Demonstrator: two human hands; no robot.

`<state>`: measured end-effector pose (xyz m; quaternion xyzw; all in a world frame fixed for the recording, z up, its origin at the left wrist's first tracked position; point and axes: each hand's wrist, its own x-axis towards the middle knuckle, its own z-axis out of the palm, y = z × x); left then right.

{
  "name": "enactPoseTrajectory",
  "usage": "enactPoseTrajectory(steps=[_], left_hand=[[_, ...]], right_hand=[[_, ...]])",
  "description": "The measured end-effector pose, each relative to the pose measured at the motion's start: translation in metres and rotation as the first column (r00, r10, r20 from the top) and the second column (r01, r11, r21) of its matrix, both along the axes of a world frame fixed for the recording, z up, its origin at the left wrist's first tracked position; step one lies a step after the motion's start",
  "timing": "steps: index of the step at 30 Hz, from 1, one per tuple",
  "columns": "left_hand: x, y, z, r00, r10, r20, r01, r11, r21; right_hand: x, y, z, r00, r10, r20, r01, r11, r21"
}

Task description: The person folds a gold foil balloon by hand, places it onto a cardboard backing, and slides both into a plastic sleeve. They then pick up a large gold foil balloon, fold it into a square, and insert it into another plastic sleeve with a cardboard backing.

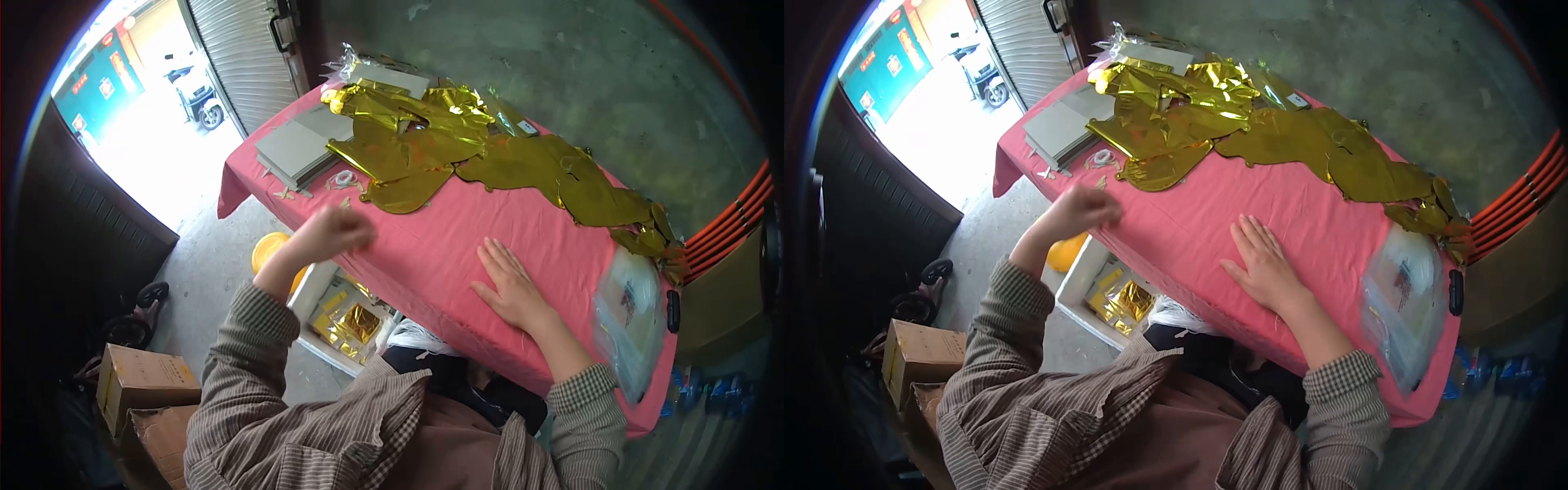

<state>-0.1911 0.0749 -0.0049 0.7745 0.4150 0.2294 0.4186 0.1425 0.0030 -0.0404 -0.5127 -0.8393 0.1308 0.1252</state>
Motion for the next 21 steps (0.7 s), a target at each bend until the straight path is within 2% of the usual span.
enactPoseTrajectory(steps=[1,3,7,9,10,12,13,14,16,17,18,20,21], left_hand=[[0.011,0.012,0.013,0.977,0.127,-0.174,-0.069,0.948,0.31],[0.018,0.058,-0.004,0.955,0.189,-0.228,0.005,0.76,0.65],[0.045,0.103,-0.023,0.958,0.21,-0.197,-0.015,0.72,0.694],[0.056,0.116,-0.028,0.831,0.203,-0.518,0.131,0.834,0.537],[0.058,0.122,-0.035,0.832,0.194,-0.519,0.135,0.838,0.529],[0.058,0.141,-0.049,0.776,0.325,-0.54,0.093,0.788,0.608],[0.056,0.146,-0.052,0.809,0.302,-0.504,0.137,0.737,0.662],[0.055,0.153,-0.054,0.808,0.302,-0.506,0.139,0.737,0.661],[0.06,0.152,-0.039,0.826,0.434,-0.358,-0.153,0.785,0.6],[0.058,0.155,-0.037,0.887,0.444,-0.129,-0.283,0.742,0.608],[0.06,0.148,-0.019,0.874,0.473,-0.109,-0.345,0.763,0.547],[0.067,0.138,0.004,0.867,0.498,0.02,-0.402,0.674,0.62],[0.072,0.13,0.017,0.865,0.501,0.021,-0.404,0.672,0.621]], right_hand=[[-0.004,0.004,-0.005,1.0,-0.004,-0.004,0.004,1.0,0.009],[-0.011,0.014,-0.013,0.999,-0.034,-0.01,0.035,0.997,0.064],[-0.009,0.015,-0.015,0.998,-0.042,-0.037,0.045,0.995,0.088],[-0.009,0.012,-0.015,0.997,-0.04,-0.07,0.047,0.995,0.091],[-0.009,0.01,-0.017,0.997,-0.046,-0.069,0.052,0.995,0.082],[-0.01,0.011,-0.017,0.996,-0.048,-0.079,0.057,0.991,0.121],[-0.01,0.011,-0.017,0.996,-0.049,-0.08,0.059,0.991,0.119],[-0.01,0.011,-0.016,0.995,-0.052,-0.081,0.061,0.991,0.118],[-0.011,0.011,-0.016,0.995,-0.056,-0.083,0.066,0.991,0.117],[-0.011,0.011,-0.016,0.994,-0.054,-0.091,0.065,0.991,0.115],[-0.01,0.011,-0.016,0.994,-0.051,-0.099,0.063,0.991,0.114],[-0.009,0.011,-0.017,0.994,-0.046,-0.102,0.059,0.989,0.132],[-0.009,0.012,-0.018,0.994,-0.038,-0.106,0.054,0.987,0.151]])
